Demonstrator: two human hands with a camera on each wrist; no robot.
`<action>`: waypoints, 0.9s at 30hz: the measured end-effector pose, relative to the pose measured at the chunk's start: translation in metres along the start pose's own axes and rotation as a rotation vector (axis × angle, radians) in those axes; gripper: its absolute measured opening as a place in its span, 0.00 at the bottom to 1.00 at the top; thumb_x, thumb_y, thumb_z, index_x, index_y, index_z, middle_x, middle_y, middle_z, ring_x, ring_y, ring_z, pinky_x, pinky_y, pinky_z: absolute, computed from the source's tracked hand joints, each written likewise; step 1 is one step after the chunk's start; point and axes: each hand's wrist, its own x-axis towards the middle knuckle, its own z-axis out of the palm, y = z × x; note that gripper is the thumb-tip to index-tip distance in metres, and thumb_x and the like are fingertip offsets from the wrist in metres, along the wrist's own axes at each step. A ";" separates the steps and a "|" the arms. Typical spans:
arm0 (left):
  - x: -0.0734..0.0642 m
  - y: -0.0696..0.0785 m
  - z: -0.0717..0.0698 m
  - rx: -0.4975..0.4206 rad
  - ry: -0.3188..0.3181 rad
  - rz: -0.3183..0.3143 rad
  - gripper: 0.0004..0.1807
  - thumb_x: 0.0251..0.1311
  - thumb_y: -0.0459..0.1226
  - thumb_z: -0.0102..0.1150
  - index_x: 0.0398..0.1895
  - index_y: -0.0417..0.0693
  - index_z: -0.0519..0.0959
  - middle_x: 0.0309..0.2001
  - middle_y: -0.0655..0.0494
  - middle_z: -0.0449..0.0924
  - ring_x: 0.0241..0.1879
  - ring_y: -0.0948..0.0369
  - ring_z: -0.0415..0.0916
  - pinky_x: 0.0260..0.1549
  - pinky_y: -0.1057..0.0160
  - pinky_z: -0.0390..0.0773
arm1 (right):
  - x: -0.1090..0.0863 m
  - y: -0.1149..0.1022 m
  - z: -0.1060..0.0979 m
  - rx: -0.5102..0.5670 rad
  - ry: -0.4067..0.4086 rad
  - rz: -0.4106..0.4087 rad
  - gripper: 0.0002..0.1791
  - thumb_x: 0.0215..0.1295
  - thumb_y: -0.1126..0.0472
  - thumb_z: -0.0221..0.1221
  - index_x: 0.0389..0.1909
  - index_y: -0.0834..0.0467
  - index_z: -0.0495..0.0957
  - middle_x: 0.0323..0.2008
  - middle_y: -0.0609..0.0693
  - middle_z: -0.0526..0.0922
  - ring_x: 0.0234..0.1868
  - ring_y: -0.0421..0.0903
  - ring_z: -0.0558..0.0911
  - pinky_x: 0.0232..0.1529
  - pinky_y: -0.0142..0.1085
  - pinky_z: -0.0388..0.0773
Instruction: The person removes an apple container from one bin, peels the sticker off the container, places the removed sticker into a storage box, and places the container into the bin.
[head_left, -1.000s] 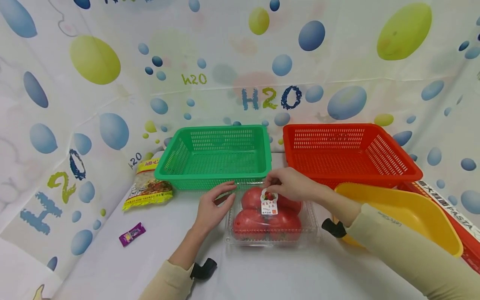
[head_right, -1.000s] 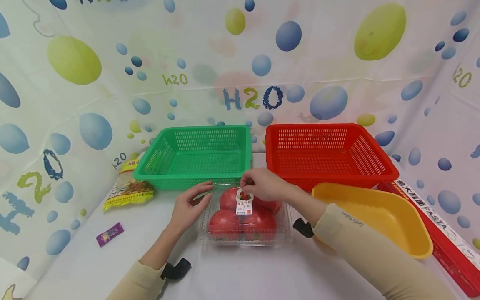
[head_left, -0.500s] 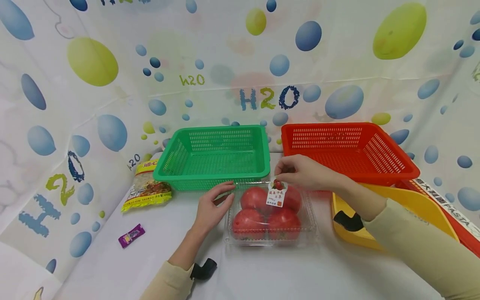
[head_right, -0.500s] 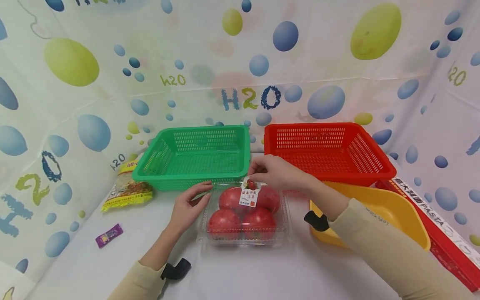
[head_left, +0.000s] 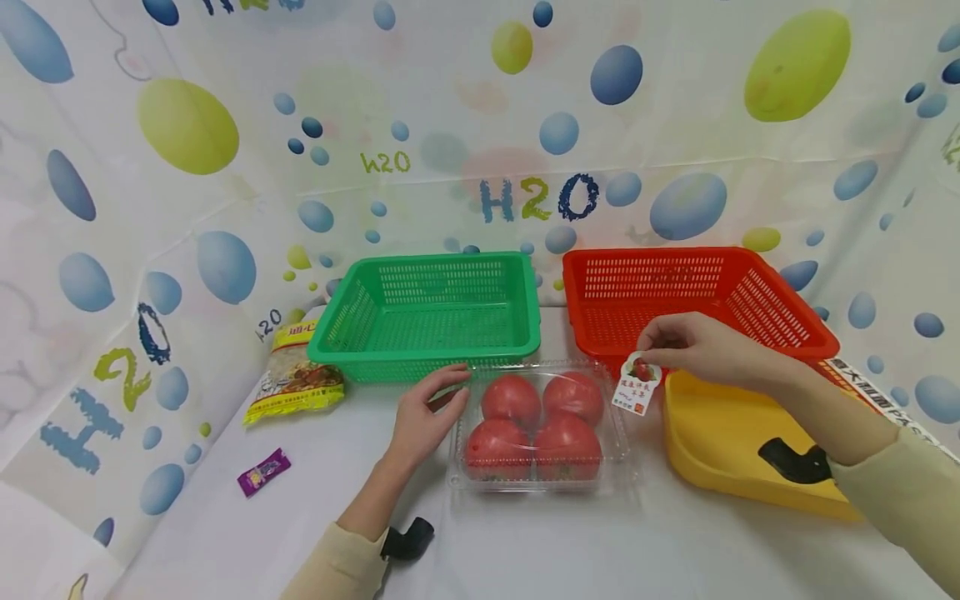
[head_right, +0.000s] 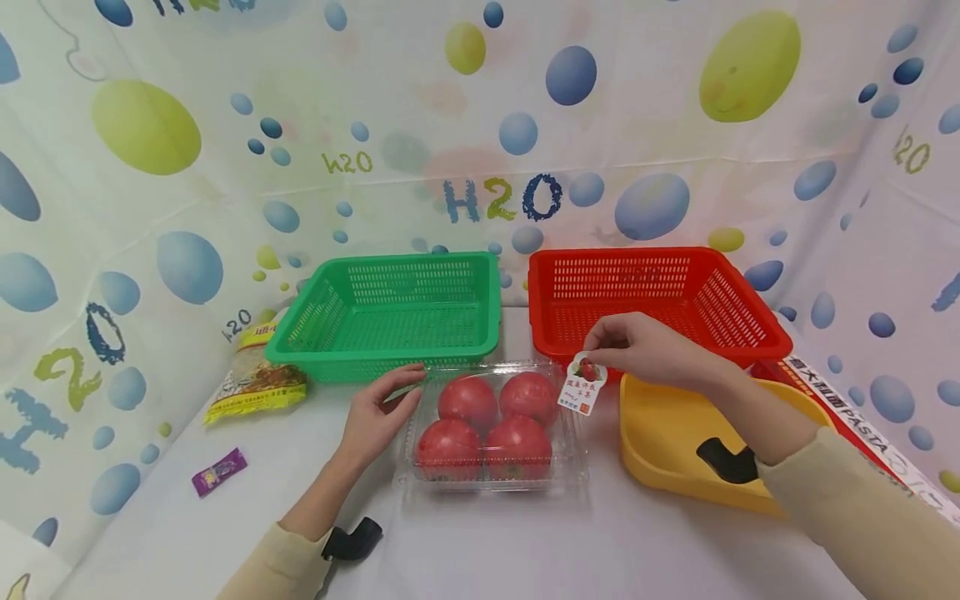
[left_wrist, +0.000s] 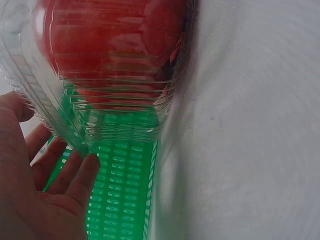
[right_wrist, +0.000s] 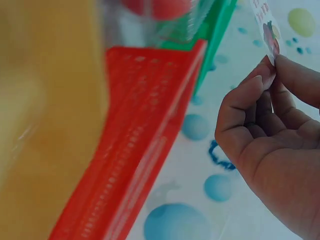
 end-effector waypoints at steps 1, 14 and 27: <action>0.000 0.000 0.000 -0.002 -0.003 -0.005 0.12 0.62 0.21 0.61 0.49 0.31 0.83 0.57 0.33 0.78 0.56 0.43 0.78 0.52 0.49 0.80 | -0.004 0.005 -0.002 -0.002 -0.002 0.005 0.09 0.70 0.57 0.64 0.44 0.57 0.80 0.39 0.48 0.83 0.43 0.49 0.79 0.46 0.38 0.80; 0.000 0.015 -0.003 -0.030 -0.024 -0.051 0.12 0.65 0.25 0.62 0.50 0.34 0.83 0.59 0.37 0.79 0.57 0.45 0.78 0.54 0.53 0.79 | -0.038 0.072 -0.022 -0.019 -0.033 0.125 0.11 0.70 0.58 0.63 0.46 0.60 0.79 0.40 0.49 0.82 0.44 0.49 0.78 0.41 0.33 0.79; 0.000 0.040 -0.004 -0.028 -0.047 -0.070 0.13 0.64 0.23 0.60 0.51 0.25 0.80 0.59 0.32 0.77 0.58 0.40 0.76 0.54 0.49 0.78 | -0.041 0.108 -0.011 -0.025 -0.117 0.110 0.08 0.65 0.63 0.66 0.41 0.61 0.79 0.36 0.50 0.79 0.36 0.48 0.76 0.38 0.38 0.80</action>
